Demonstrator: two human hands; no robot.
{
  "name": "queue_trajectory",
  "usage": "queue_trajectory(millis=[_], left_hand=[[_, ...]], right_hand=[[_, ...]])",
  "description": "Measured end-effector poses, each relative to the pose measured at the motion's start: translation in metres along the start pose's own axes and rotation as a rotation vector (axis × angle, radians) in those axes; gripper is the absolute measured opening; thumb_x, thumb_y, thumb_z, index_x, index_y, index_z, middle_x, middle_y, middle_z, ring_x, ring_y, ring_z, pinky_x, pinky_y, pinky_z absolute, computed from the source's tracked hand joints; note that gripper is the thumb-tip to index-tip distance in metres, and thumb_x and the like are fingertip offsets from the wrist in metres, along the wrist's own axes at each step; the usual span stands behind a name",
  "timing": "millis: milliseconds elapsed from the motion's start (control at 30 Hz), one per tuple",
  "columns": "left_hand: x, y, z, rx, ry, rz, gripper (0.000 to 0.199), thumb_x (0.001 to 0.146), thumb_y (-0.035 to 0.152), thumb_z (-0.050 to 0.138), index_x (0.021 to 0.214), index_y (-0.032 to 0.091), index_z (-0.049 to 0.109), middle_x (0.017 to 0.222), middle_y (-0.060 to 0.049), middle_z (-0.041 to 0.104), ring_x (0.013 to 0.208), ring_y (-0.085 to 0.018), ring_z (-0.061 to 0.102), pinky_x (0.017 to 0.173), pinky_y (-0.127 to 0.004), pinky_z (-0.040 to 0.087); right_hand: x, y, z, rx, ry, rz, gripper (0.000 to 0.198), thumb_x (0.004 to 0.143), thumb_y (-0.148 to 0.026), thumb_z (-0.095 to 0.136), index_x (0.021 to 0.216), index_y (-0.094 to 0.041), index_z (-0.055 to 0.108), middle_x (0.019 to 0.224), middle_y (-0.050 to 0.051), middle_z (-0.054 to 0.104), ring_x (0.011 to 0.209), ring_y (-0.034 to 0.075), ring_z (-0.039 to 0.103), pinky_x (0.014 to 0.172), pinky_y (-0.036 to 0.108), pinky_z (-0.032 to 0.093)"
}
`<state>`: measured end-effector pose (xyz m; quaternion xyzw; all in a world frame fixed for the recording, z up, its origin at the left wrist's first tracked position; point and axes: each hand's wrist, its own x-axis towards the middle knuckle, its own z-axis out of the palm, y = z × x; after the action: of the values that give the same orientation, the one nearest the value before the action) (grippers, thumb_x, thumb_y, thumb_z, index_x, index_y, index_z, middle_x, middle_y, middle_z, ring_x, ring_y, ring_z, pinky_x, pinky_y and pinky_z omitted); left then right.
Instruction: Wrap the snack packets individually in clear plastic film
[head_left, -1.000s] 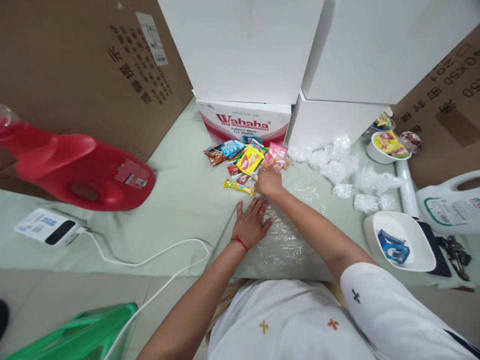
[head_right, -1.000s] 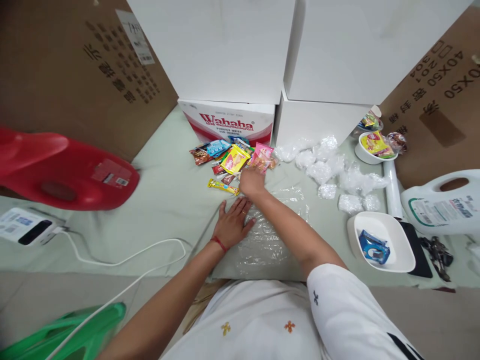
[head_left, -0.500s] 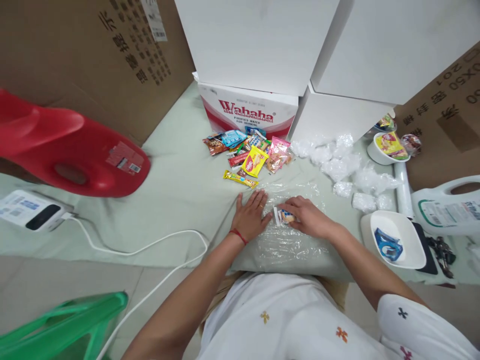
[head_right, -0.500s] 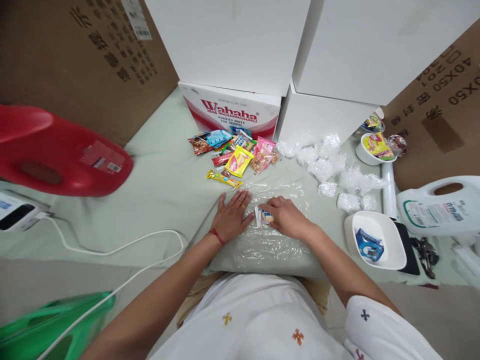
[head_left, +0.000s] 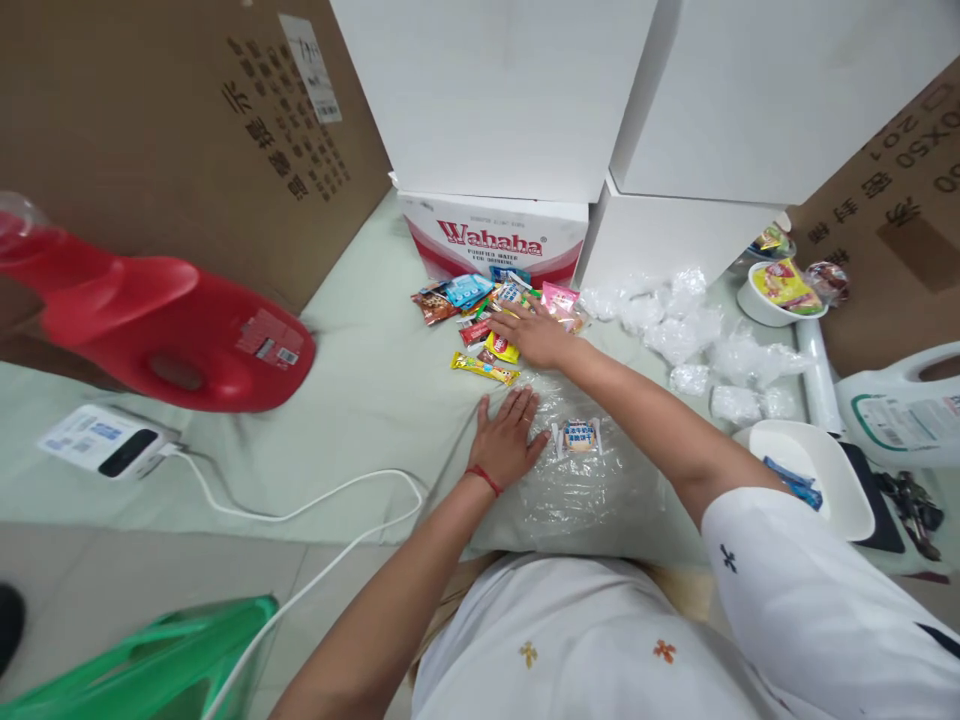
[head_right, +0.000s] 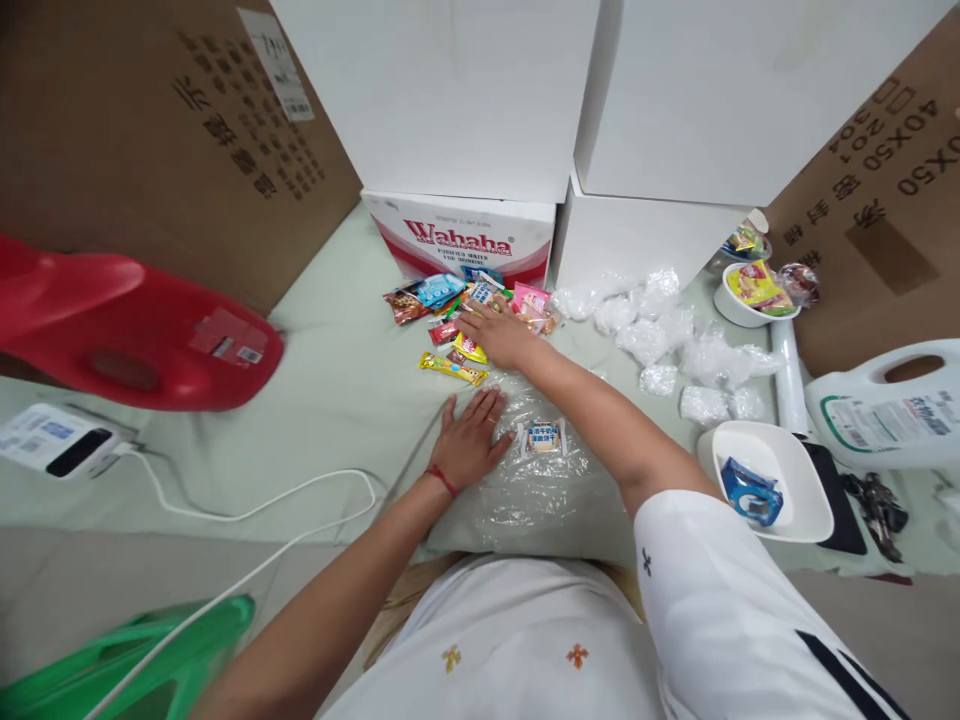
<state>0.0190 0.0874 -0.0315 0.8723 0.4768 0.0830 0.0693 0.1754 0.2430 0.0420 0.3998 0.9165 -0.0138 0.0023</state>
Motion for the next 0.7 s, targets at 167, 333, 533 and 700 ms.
queue_trajectory(millis=[167, 333, 533, 700], left_hand=[[-0.001, -0.001, 0.001, -0.040, 0.029, 0.008, 0.063, 0.104, 0.055, 0.030, 0.158, 0.024, 0.040, 0.167, -0.009, 0.036, 0.155, -0.027, 0.031, 0.127, -0.064, 0.013], [-0.002, -0.003, -0.001, -0.091, 0.041, 0.013, 0.063, 0.104, 0.054, 0.033, 0.158, 0.022, 0.040, 0.166, -0.009, 0.037, 0.155, -0.028, 0.032, 0.126, -0.065, 0.015], [-0.001, -0.004, -0.002, -0.111, 0.025, 0.017, 0.063, 0.104, 0.054, 0.033, 0.157, 0.022, 0.041, 0.167, -0.009, 0.036, 0.155, -0.028, 0.032, 0.125, -0.067, 0.015], [-0.001, -0.004, 0.000, -0.083, 0.017, 0.015, 0.063, 0.104, 0.055, 0.033, 0.158, 0.022, 0.040, 0.167, -0.009, 0.037, 0.155, -0.029, 0.032, 0.126, -0.066, 0.015]], right_hand=[[-0.023, 0.010, 0.012, -0.118, -0.079, 0.157, 0.053, 0.089, -0.020, 0.061, 0.140, -0.008, 0.058, 0.148, 0.021, 0.054, 0.145, 0.036, 0.036, 0.124, 0.057, 0.013], [-0.067, 0.032, -0.001, -0.134, -0.234, 0.294, 0.068, 0.074, -0.044, 0.081, 0.130, -0.009, 0.066, 0.137, 0.023, 0.058, 0.134, 0.040, 0.043, 0.117, 0.050, 0.029], [-0.035, 0.055, -0.005, 0.032, -0.133, 0.294, 0.077, 0.085, -0.058, 0.069, 0.149, -0.019, 0.053, 0.147, 0.018, 0.055, 0.137, 0.038, 0.043, 0.113, 0.048, 0.035], [-0.002, 0.067, 0.002, -0.027, -0.046, 0.386, 0.063, 0.095, -0.042, 0.056, 0.154, -0.021, 0.047, 0.160, 0.013, 0.044, 0.146, 0.036, 0.035, 0.118, 0.055, 0.026]])
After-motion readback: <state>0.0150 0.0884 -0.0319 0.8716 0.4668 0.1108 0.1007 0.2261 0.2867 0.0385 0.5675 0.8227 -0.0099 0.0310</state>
